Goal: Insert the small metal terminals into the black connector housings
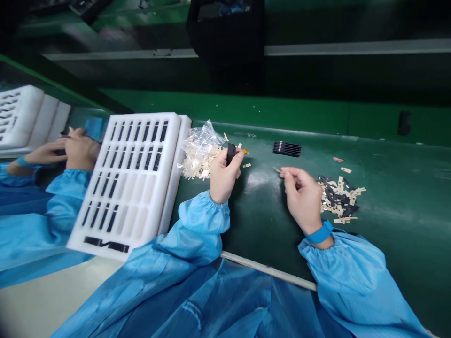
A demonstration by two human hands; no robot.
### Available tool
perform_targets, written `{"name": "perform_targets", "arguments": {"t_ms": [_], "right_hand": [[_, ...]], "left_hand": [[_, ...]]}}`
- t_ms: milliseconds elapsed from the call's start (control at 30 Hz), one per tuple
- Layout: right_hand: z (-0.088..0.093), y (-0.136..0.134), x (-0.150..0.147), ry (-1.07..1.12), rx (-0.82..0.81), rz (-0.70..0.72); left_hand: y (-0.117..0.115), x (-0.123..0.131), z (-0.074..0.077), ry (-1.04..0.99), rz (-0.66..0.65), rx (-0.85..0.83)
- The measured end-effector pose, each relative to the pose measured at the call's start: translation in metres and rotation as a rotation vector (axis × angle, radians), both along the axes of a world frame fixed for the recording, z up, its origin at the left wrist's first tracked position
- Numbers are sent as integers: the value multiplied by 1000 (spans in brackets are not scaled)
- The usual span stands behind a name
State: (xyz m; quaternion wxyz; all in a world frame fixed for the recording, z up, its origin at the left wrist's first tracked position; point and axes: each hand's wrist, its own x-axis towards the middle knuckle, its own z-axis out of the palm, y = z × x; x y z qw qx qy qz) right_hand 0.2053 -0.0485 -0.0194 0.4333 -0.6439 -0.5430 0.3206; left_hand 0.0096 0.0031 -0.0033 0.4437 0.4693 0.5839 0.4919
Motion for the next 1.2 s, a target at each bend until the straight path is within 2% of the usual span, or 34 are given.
{"name": "perform_targets", "arguments": {"t_ms": [67, 133, 267, 333, 433, 500, 700, 833, 900, 1033, 1100, 1133, 1200], "right_hand": [[3, 1, -9, -132, 40, 118], [6, 1, -16, -252, 100, 188], [9, 1, -16, -275, 130, 183], [9, 1, -9, -225, 120, 184], [6, 1, 0, -131, 118, 119], [4, 1, 3, -103, 104, 88], [4, 2, 5, -170, 93, 208], [7, 3, 6, -95, 111, 222], [9, 3, 6, -31, 112, 172], [12, 4, 6, 172, 78, -63], [13, 5, 7, 216, 106, -165], [13, 5, 7, 226, 124, -196], [13, 6, 8, 248, 142, -220]], "left_hand": [[2, -1, 0, -25, 20, -7], [0, 1, 0, -35, -17, -6], [-8, 6, 3, -43, -125, -11], [-12, 8, 5, -93, -228, -51], [-16, 10, 8, -163, -459, -128], [-18, 11, 8, -142, -527, -126], [-15, 10, 6, -183, -274, -86], [-13, 8, 9, -225, -193, -72], [-16, 10, 10, -246, -245, -75], [-27, 22, 5, -334, -585, -209], [-28, 27, -2, -370, -685, -288], [-26, 28, -5, -367, -667, -302], [-18, 24, -10, -293, -482, -258]]}}
